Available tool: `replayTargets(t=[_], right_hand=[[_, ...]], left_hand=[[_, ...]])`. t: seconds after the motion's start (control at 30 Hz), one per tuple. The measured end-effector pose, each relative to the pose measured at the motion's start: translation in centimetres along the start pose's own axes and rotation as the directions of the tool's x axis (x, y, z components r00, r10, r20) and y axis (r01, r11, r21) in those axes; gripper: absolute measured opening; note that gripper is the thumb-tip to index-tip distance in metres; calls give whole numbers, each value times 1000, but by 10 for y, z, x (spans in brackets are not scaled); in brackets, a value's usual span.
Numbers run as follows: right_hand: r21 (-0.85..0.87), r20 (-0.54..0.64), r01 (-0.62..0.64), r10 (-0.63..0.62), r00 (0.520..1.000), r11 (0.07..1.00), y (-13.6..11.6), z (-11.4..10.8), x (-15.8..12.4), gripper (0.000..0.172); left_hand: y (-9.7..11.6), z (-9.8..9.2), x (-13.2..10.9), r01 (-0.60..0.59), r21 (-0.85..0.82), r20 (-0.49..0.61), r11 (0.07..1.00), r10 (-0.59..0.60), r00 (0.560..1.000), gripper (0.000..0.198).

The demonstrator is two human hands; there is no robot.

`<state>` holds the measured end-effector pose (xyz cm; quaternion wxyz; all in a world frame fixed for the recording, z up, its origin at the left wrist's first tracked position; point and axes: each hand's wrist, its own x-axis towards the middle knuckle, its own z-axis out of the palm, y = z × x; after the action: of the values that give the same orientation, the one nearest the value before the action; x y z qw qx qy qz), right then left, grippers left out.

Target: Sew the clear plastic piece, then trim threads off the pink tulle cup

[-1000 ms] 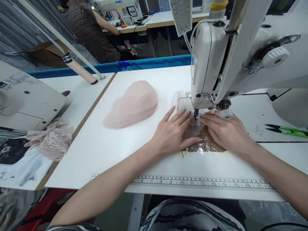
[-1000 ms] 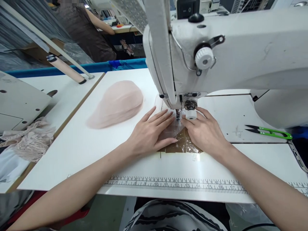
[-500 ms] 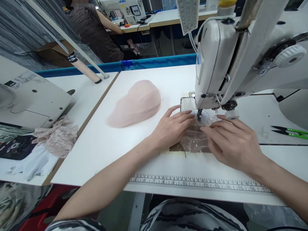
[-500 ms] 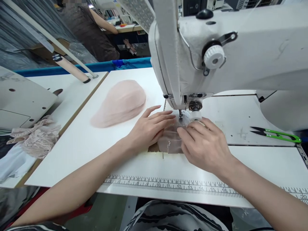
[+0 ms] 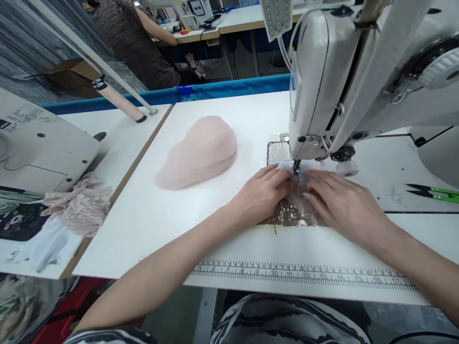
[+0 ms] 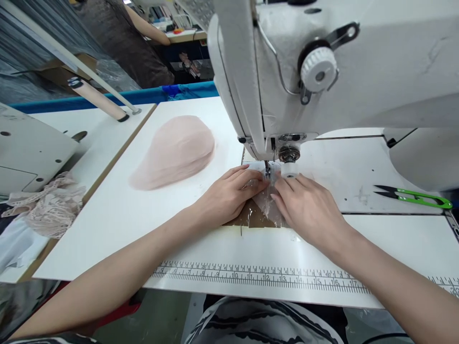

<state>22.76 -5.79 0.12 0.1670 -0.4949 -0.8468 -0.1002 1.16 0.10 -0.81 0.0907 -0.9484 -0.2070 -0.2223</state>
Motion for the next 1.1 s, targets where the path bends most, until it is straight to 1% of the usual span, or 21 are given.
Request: replayTargets(t=[0.1,0.2,0.27,0.47,0.8,1.1], right_hand=[[-32,25,-40,41,999,999,4,5,0,38],[-67,54,-34,37,998,997,6,8,1,43],[-77,78,-28,34,996,997,8,9,2,44],[-83,64,-10,16,998,996,9,8,3,44],[-54,75,-22,26,997,998,9,6,4,45],[-80,98,-26,33,995,996,10,7,3,46]], left_hand=[[5,-2,-2,11,50,60,999,-14,998,36],[9,-6,-4,4,91,156,996,-18,988,42],[11,-8,-4,7,111,189,994,-28,981,43],[15,-10,-3,-1,147,177,989,-26,984,43],[17,-10,0,14,151,221,988,-47,974,43],[16,-7,-2,26,145,185,989,-53,981,45]])
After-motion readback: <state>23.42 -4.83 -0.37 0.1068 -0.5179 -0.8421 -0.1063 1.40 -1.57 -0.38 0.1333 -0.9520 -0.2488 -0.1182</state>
